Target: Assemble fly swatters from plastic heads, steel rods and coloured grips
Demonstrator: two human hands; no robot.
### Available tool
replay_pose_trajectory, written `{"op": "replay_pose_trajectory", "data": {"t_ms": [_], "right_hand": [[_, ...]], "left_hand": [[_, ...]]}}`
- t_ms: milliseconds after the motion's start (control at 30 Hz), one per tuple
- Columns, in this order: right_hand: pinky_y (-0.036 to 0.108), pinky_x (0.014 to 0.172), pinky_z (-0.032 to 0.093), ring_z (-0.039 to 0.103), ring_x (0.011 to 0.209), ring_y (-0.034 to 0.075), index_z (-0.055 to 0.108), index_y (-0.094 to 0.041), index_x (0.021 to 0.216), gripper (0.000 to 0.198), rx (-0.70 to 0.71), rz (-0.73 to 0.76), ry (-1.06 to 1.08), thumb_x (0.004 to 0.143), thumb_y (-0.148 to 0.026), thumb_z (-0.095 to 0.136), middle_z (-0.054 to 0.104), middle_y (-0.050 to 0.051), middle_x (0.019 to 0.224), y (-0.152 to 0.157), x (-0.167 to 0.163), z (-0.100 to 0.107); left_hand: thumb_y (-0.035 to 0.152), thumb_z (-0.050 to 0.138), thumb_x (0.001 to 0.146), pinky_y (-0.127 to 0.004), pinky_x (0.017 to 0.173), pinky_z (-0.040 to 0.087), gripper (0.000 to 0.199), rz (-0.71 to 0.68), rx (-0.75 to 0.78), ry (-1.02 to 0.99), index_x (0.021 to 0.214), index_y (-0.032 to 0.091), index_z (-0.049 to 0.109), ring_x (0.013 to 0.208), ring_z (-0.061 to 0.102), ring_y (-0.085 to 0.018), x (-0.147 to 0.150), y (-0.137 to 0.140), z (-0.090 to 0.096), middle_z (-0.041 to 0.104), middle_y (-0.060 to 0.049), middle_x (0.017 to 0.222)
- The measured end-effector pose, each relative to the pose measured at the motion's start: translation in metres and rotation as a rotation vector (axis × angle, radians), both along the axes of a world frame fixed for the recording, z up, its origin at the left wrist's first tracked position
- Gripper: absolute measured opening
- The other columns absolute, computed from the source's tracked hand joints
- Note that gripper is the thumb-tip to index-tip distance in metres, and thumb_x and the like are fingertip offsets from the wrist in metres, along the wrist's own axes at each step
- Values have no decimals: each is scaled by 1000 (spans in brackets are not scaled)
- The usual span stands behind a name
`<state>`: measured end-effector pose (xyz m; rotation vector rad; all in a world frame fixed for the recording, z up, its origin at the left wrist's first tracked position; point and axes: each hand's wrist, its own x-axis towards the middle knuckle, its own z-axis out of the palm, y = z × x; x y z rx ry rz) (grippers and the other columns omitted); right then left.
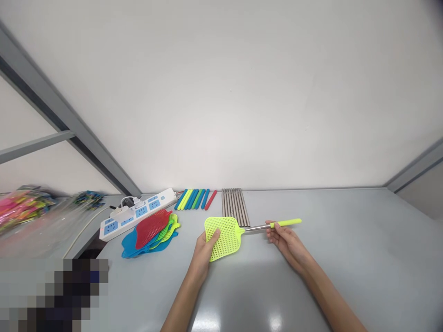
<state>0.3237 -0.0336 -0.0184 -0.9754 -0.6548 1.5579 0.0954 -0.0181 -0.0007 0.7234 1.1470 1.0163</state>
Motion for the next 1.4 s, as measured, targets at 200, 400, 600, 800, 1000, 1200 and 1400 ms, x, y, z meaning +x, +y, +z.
{"op": "replay_pose_trajectory", "data": {"t_ms": [200,400,600,800,1000,1200,1400], "right_hand": [[26,65,43,54,70,16,67,-13,87,35,-6,-43,-73,65,-41,63,62,6,72,0,0,1],[26,72,44,55,71,15,69,-12,80,28,-51,-70,-97,66,-36,64,64,6,74,-1,3,1],[25,71,46,56,70,15,68,-12,82,28,-70,-68,-72,66,-36,63,63,6,71,-1,2,2],[21,72,47,55,73,13,66,-16,89,25,-76,-42,8,69,-30,63,62,3,74,-4,-3,-4],[23,75,49,56,75,14,66,-17,84,19,-85,-135,61,67,-26,66,60,2,82,0,-4,-9],[20,71,52,58,68,13,63,-15,80,20,-42,-457,-31,62,-22,69,60,3,74,15,45,-15],[20,66,54,60,63,13,53,-12,84,27,-107,-705,-226,61,-10,67,58,4,71,46,102,-26]], "left_hand": [[35,64,63,-34,72,48,41,15,-15,1,98,14,57,83,61,-24,1,0,3,66,-11,89],[35,65,63,-34,70,49,45,51,15,10,100,12,55,81,62,-25,6,-2,3,65,-13,90],[37,65,61,-33,69,49,45,74,28,17,98,13,57,78,62,-24,7,-4,8,66,-12,90],[39,62,64,-33,70,48,44,19,50,-41,100,13,57,77,62,-22,3,-4,4,66,-11,90],[39,55,71,-26,64,46,34,-69,107,-64,95,14,58,71,61,-17,10,-8,-1,64,-9,90],[46,48,73,-20,43,37,31,-147,112,66,73,15,53,47,53,-9,12,-3,-12,61,-3,70],[47,46,73,-20,45,38,33,-143,107,86,74,14,52,49,54,-10,11,-4,-16,61,-4,70]]}}
